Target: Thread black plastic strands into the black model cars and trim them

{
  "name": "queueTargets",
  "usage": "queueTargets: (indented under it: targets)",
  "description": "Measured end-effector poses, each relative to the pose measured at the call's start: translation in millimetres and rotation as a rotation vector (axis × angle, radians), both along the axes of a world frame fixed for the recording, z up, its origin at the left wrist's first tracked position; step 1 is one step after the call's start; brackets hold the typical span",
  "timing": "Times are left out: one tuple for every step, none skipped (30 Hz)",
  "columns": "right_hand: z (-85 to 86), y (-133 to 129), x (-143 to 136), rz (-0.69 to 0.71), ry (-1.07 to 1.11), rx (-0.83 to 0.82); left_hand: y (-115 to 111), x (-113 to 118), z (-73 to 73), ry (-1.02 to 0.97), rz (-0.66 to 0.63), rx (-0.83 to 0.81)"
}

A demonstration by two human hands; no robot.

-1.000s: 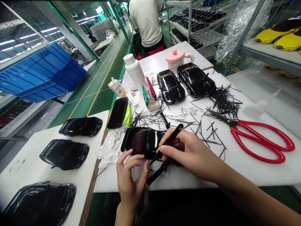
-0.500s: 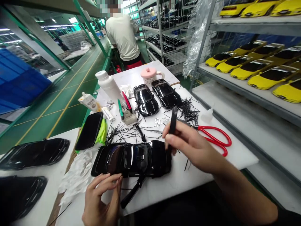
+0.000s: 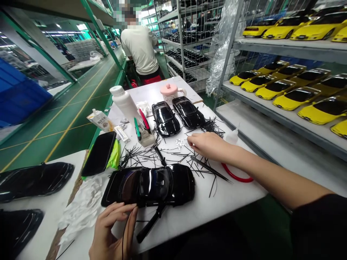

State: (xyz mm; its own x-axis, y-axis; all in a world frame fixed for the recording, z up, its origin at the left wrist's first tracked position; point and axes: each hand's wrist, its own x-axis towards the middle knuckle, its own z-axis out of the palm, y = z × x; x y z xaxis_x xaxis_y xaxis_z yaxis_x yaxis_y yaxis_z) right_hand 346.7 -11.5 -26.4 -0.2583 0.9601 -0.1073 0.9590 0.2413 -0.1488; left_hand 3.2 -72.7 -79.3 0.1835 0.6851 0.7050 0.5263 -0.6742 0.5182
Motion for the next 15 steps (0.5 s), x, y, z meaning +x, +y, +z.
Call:
queueTargets:
  targets:
    - [-3.0, 7.4, -2.2, 0.006, -0.017, 0.003, -0.7, -0.1, 0.2, 0.004, 0.012, -0.001]
    - [-6.4, 13.3, -4.1, 0.016, -0.032, 0.001, -1.6, -0.1, 0.7, 0.012, 0.024, -0.010]
    - [-9.9, 17.9, -5.6, 0.026, -0.043, -0.004, -2.6, -0.2, 1.3, 0.019, 0.037, -0.023]
    - [-13.0, 21.3, -6.4, 0.037, -0.050, -0.009, -3.6, -0.3, 2.1, 0.025, 0.049, -0.035]
    - [-15.4, 23.9, -6.6, 0.046, -0.053, -0.015, -4.6, -0.4, 2.9, 0.028, 0.061, -0.047]
    - [-17.0, 25.8, -6.1, 0.054, -0.051, -0.021, -5.5, -0.6, 3.6, 0.028, 0.074, -0.060]
    - [-17.7, 27.4, -5.0, 0.062, -0.046, -0.027, -6.1, -0.7, 4.1, 0.028, 0.086, -0.071]
    - [-17.8, 28.8, -3.5, 0.072, -0.037, -0.035, -6.6, -0.8, 4.5, 0.028, 0.096, -0.074]
    - [-17.4, 30.2, -1.5, 0.083, -0.025, -0.042, -6.8, -0.8, 4.8, 0.030, 0.102, -0.074]
    - [-16.9, 31.6, 0.8, 0.095, -0.011, -0.049, -6.9, -0.8, 4.9, 0.034, 0.103, -0.072]
    - [-16.5, 32.9, 3.1, 0.109, 0.003, -0.055, -6.8, -0.8, 4.9, 0.039, 0.102, -0.071]
    - [-16.4, 34.0, 5.4, 0.122, 0.019, -0.059, -6.7, -0.7, 4.9, 0.041, 0.098, -0.072]
    - [-16.9, 35.1, 7.7, 0.134, 0.035, -0.062, -6.6, -0.7, 4.9, 0.042, 0.096, -0.072]
    - [-17.8, 36.0, 9.7, 0.144, 0.051, -0.064, -6.4, -0.7, 4.9, 0.041, 0.094, -0.073]
    - [-19.2, 36.7, 11.4, 0.152, 0.066, -0.063, -6.3, -0.8, 4.9, 0.040, 0.093, -0.071]
